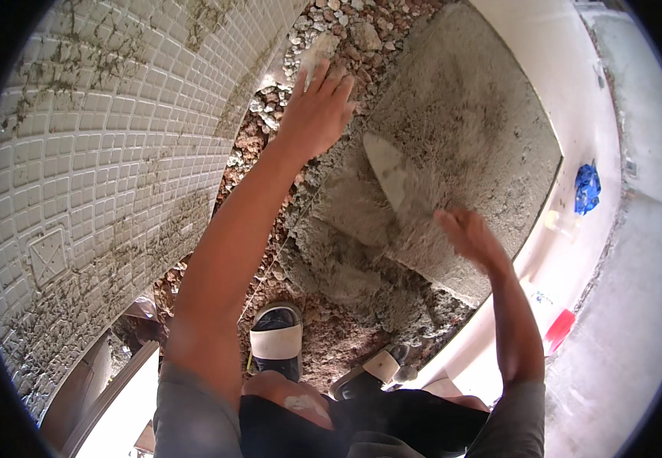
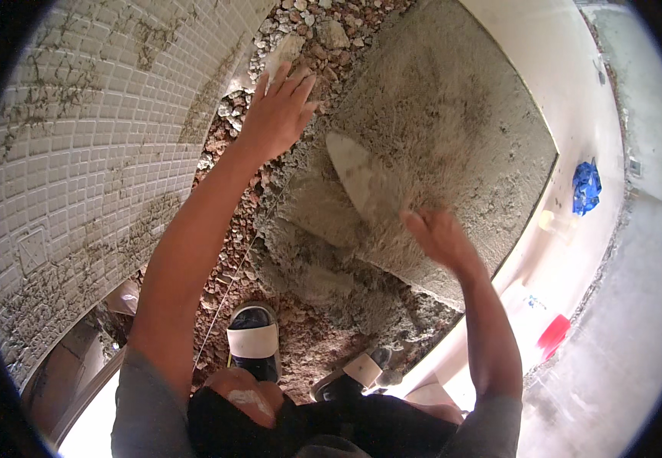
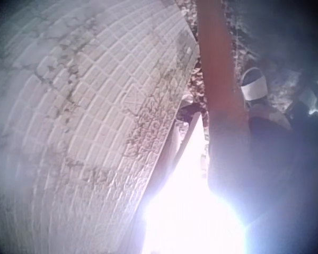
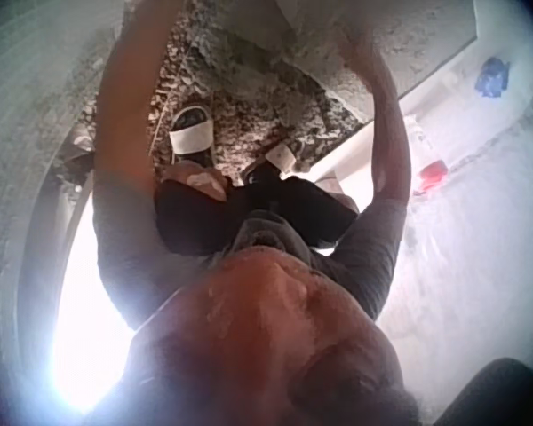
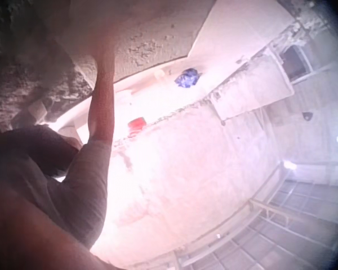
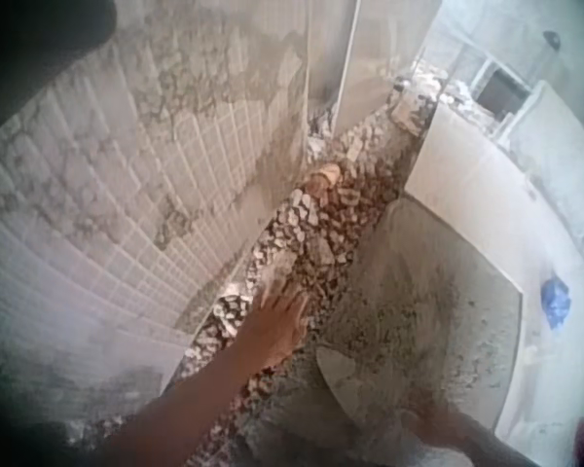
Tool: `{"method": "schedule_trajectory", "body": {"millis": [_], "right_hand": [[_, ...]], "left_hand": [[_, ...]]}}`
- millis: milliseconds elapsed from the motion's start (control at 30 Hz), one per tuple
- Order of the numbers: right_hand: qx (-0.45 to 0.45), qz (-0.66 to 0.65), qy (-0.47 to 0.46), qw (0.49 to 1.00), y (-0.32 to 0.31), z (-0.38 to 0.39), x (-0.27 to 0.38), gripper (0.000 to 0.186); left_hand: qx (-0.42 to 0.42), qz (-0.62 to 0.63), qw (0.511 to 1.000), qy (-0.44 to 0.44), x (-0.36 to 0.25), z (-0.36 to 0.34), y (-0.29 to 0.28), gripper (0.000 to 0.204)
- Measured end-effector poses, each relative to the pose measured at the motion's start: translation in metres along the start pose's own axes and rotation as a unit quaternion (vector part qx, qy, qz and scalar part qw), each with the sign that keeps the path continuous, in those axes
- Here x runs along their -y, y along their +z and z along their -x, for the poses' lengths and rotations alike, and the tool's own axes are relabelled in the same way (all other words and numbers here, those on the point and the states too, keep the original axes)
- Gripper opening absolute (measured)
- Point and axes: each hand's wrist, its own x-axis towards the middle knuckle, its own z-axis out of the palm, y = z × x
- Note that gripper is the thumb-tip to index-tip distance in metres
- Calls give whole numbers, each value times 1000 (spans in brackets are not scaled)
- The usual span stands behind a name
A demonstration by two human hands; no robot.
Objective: The person spreads cement on the floor using a trowel, places a large ceramic tile onto the cement, and taps it with a rubber mallet to level it. The person then removes the tile, spreads more cement, and repeats the process.
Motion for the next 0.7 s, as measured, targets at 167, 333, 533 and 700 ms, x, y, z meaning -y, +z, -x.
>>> {"method": "schedule_trajectory", "body": {"millis": [167, 333, 533, 700], "right_hand": [[-34, 43, 1, 999, 16, 37, -22, 53], [-66, 6, -20, 998, 23, 51, -32, 47], [-73, 9, 8, 997, 22, 58, -42, 45], [-79, -20, 4, 997, 28, 61, -51, 44]], "left_hand": [[120, -72, 990, 9, 0, -30, -14, 53], [208, -12, 978, 22, 4, -43, -31, 52], [99, -60, 991, 64, 3, -41, -27, 55], [213, -70, 974, 39, 22, -37, -34, 54]]}}
